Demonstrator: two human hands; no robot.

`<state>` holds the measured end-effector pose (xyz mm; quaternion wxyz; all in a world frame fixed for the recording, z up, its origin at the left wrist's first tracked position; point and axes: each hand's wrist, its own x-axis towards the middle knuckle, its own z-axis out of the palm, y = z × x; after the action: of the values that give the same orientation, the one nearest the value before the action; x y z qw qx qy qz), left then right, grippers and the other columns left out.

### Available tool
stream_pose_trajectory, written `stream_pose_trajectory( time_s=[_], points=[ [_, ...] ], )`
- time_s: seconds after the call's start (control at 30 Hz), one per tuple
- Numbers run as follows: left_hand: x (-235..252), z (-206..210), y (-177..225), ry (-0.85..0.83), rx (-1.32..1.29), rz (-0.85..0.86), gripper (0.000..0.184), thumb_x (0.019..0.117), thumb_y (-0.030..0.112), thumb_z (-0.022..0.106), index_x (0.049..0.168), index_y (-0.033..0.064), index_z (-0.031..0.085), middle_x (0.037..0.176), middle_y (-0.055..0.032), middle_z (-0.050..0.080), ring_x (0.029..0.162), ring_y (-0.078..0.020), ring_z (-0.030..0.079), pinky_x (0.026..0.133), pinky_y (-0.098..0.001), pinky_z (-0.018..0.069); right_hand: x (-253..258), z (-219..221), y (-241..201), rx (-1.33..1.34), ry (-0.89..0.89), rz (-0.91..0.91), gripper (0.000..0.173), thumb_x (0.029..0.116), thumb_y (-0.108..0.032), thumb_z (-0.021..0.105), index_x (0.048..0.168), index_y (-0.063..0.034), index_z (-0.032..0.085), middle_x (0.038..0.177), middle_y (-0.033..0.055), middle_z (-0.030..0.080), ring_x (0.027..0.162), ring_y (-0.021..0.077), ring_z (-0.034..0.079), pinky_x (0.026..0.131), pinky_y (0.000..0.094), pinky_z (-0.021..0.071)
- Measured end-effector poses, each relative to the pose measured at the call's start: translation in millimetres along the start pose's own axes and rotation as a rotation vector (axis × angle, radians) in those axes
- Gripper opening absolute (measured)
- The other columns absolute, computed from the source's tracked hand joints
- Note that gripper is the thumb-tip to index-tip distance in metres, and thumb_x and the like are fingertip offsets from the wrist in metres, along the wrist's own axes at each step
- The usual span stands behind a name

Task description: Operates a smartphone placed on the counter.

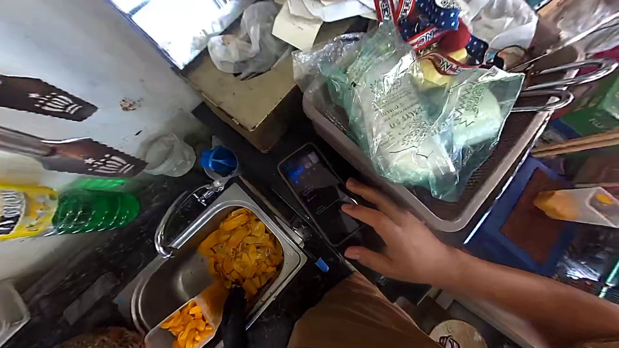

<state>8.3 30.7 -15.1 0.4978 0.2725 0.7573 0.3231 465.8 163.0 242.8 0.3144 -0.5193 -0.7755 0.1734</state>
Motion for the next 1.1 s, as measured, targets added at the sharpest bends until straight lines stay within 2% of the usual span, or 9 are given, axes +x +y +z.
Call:
stream_pose_trajectory(
  time_s=[0.2,0.33,0.77,1.1],
  points=[
    [3,5,8,0.023,0.018,-0.073,0.050,0.1035,0.031,0.052,0.146,0.0050,0.051,0.144,-0.0133,0.058,0.128,-0.0232,0.058,0.103,-0.0430,0.0498,1,2,0,0.031,0.004,0.014,0.052,0.0984,-0.049,0.065,0.130,-0.0095,0.053,0.150,0.0221,0.052,0.142,0.0232,0.049,0.114,0.0325,0.0452],
    [2,0,1,-0.011,0.019,-0.021,0.055,0.1045,0.035,0.050,0.149,0.0038,0.046,0.144,-0.0148,0.057,0.128,-0.0237,0.058,0.105,-0.0429,0.0495,1,2,1,0.050,0.008,0.005,0.048,0.0973,-0.048,0.067,0.123,-0.0096,0.054,0.148,0.0218,0.052,0.141,0.0220,0.049,0.114,0.0313,0.0447],
    [1,4,8,0.025,-0.016,-0.051,0.054,0.1025,0.035,0.052,0.146,0.0033,0.050,0.142,-0.0142,0.059,0.126,-0.0217,0.059,0.103,-0.0405,0.0498,3,3,0,0.041,-0.026,0.005,0.046,0.0976,-0.049,0.066,0.124,-0.0129,0.053,0.152,0.0220,0.045,0.146,0.0219,0.043,0.116,0.0299,0.0424],
    [1,1,7,-0.002,-0.033,-0.040,0.055,0.1025,0.036,0.052,0.147,0.0046,0.049,0.142,-0.0128,0.059,0.125,-0.0208,0.060,0.102,-0.0386,0.0502,3,3,0,0.034,-0.029,0.000,0.045,0.0983,-0.049,0.065,0.124,-0.0129,0.055,0.152,0.0238,0.046,0.146,0.0231,0.044,0.116,0.0301,0.0421]
  ],
)
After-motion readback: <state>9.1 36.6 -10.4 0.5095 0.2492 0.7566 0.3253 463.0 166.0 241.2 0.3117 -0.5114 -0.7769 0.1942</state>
